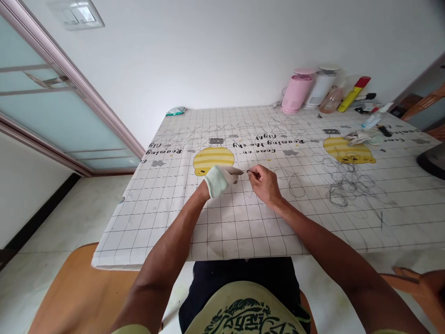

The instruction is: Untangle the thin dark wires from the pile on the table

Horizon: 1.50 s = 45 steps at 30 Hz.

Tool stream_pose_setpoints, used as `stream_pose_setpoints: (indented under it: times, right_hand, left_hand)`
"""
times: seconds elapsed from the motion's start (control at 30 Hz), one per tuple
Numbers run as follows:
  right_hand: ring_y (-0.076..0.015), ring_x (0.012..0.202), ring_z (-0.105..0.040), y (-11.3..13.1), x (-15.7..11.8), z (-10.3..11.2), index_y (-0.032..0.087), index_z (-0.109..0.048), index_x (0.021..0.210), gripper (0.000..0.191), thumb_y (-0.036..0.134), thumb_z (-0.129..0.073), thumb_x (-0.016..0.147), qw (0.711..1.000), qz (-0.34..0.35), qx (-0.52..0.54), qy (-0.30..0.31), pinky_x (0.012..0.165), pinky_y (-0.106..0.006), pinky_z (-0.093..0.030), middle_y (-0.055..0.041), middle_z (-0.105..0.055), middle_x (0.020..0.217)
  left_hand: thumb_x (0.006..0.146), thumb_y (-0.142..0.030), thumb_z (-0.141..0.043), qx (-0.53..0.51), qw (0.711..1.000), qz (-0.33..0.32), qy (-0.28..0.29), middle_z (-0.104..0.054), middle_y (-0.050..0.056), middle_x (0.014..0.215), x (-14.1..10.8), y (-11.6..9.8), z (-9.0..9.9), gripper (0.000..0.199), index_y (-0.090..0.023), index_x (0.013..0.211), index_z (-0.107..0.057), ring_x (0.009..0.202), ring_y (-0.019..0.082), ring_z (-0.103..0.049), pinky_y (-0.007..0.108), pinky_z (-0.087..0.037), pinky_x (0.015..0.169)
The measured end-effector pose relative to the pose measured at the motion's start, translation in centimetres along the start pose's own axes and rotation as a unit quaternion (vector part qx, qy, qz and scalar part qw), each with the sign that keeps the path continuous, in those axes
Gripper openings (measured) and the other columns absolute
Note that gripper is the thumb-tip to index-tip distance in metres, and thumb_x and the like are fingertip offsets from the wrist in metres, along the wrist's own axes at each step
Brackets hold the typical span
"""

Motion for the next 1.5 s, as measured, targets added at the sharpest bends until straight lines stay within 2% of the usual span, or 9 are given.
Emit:
stream_pose_setpoints:
  times: [0.13, 0.23, 0.4, 0.57, 0.63, 0.8, 1.0, 1.13, 1.5]
  right_hand:
    - [-0.0174, 0.061, -0.062, -0.5, 0.1, 0.6, 0.023, -0.068, 0.085, 0.012, 0.03, -0.06, 0.092, 0.998, -0.058, 0.036, -0.001, 0.059, -0.031, -0.048, -0.0017, -0.071, 0.074]
    - [-0.017, 0.057, -0.061, -1.1, 0.2, 1.1, 0.022, -0.069, 0.084, 0.014, 0.032, -0.061, 0.091, 0.994, -0.097, 0.046, -0.022, 0.057, -0.031, -0.049, -0.0014, -0.07, 0.07]
    - [-0.0168, 0.058, -0.063, -1.6, 0.5, 1.7, 0.022, -0.068, 0.085, 0.016, 0.035, -0.062, 0.091, 0.99, -0.112, 0.065, -0.054, 0.058, -0.031, -0.051, -0.0022, -0.071, 0.073]
    - [-0.0189, 0.063, -0.065, -2.1, 0.9, 2.3, 0.022, -0.068, 0.084, 0.018, 0.037, -0.062, 0.092, 0.988, -0.109, 0.043, -0.097, 0.06, -0.032, -0.052, -0.0027, -0.071, 0.073]
    - [-0.0195, 0.065, -0.065, -2.2, 1.0, 2.5, 0.022, -0.067, 0.084, 0.018, 0.037, -0.061, 0.092, 0.989, -0.098, 0.03, -0.108, 0.061, -0.033, -0.052, -0.003, -0.071, 0.073]
    - [-0.0197, 0.068, -0.065, -1.1, 0.6, 2.0, 0.023, -0.067, 0.086, 0.019, 0.038, -0.059, 0.095, 0.997, -0.032, 0.003, -0.071, 0.067, -0.034, -0.054, -0.0036, -0.071, 0.076]
    - [-0.0193, 0.074, -0.069, 0.2, 0.0, 1.1, 0.022, -0.071, 0.1, 0.017, 0.035, -0.061, 0.095, 0.997, -0.027, 0.072, -0.014, 0.068, -0.033, -0.056, -0.0058, -0.076, 0.091]
    - [-0.0198, 0.078, -0.07, 0.5, 0.1, 1.3, 0.021, -0.073, 0.1, 0.016, 0.032, -0.062, 0.094, 0.993, -0.032, 0.111, -0.005, 0.072, -0.034, -0.057, -0.0066, -0.077, 0.097]
    - [-0.0201, 0.081, -0.069, 0.4, 0.2, 1.5, 0.023, -0.076, 0.097, 0.02, 0.025, -0.058, 0.09, 0.994, -0.036, 0.099, -0.003, 0.071, -0.034, -0.056, -0.0059, -0.078, 0.098]
  left_hand:
    - [0.087, -0.018, -0.053, 0.026, 0.999, -0.01, -0.038, -0.078, 0.001, 0.085, 0.1, 0.1, 1.2, 0.04, -0.024, 0.115, -0.081, 0.091, 0.019, -0.07, 0.028, -0.053, 0.083]
    - [0.088, -0.02, -0.053, -0.01, 0.998, 0.008, -0.063, -0.077, 0.001, 0.082, 0.0, 0.4, 2.0, 0.04, -0.022, 0.119, -0.079, 0.084, 0.018, -0.07, 0.028, -0.055, 0.082]
    - [0.096, -0.045, -0.053, -0.127, 0.973, 0.044, -0.186, -0.079, 0.007, 0.093, -0.6, 0.7, 4.1, 0.039, -0.017, 0.112, -0.076, 0.082, 0.019, -0.072, 0.029, -0.056, 0.077]
    - [0.095, -0.055, -0.056, -0.091, 0.991, 0.045, -0.083, -0.079, 0.003, 0.09, -0.7, -0.6, 0.5, 0.039, -0.021, 0.092, -0.076, 0.079, 0.019, -0.073, 0.03, -0.055, 0.08]
    - [0.092, -0.051, -0.063, -0.091, 0.992, 0.036, -0.074, -0.078, 0.003, 0.088, -0.5, -1.1, -1.3, 0.032, -0.022, 0.089, -0.076, 0.081, 0.019, -0.073, 0.029, -0.056, 0.081]
    - [0.09, -0.037, -0.067, -0.277, 0.955, 0.058, -0.09, -0.078, 0.007, 0.089, 0.2, -0.2, -3.6, 0.028, -0.015, 0.103, -0.077, 0.081, 0.017, -0.074, 0.03, -0.06, 0.082]
    - [0.091, -0.03, -0.065, -0.375, 0.918, 0.048, -0.116, -0.075, 0.007, 0.081, 0.4, 1.3, -3.0, 0.025, -0.01, 0.099, -0.077, 0.073, 0.014, -0.07, 0.028, -0.06, 0.077]
    - [0.089, -0.027, -0.067, -0.38, 0.912, 0.065, -0.137, -0.074, 0.006, 0.082, 0.0, 1.1, -2.7, 0.021, -0.01, 0.098, -0.077, 0.074, 0.014, -0.07, 0.028, -0.06, 0.078]
    - [0.087, -0.025, -0.059, -0.147, 0.984, 0.063, -0.082, -0.074, 0.001, 0.074, -0.2, -0.5, -2.5, 0.024, -0.018, 0.099, -0.079, 0.068, 0.013, -0.065, 0.024, -0.053, 0.068]
Point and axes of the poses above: each hand's wrist, its own x-axis towards the middle knuckle, its own z-axis out of the back of the hand, y = z × x, the point moved 5 cm from there along x, towards the middle knuckle
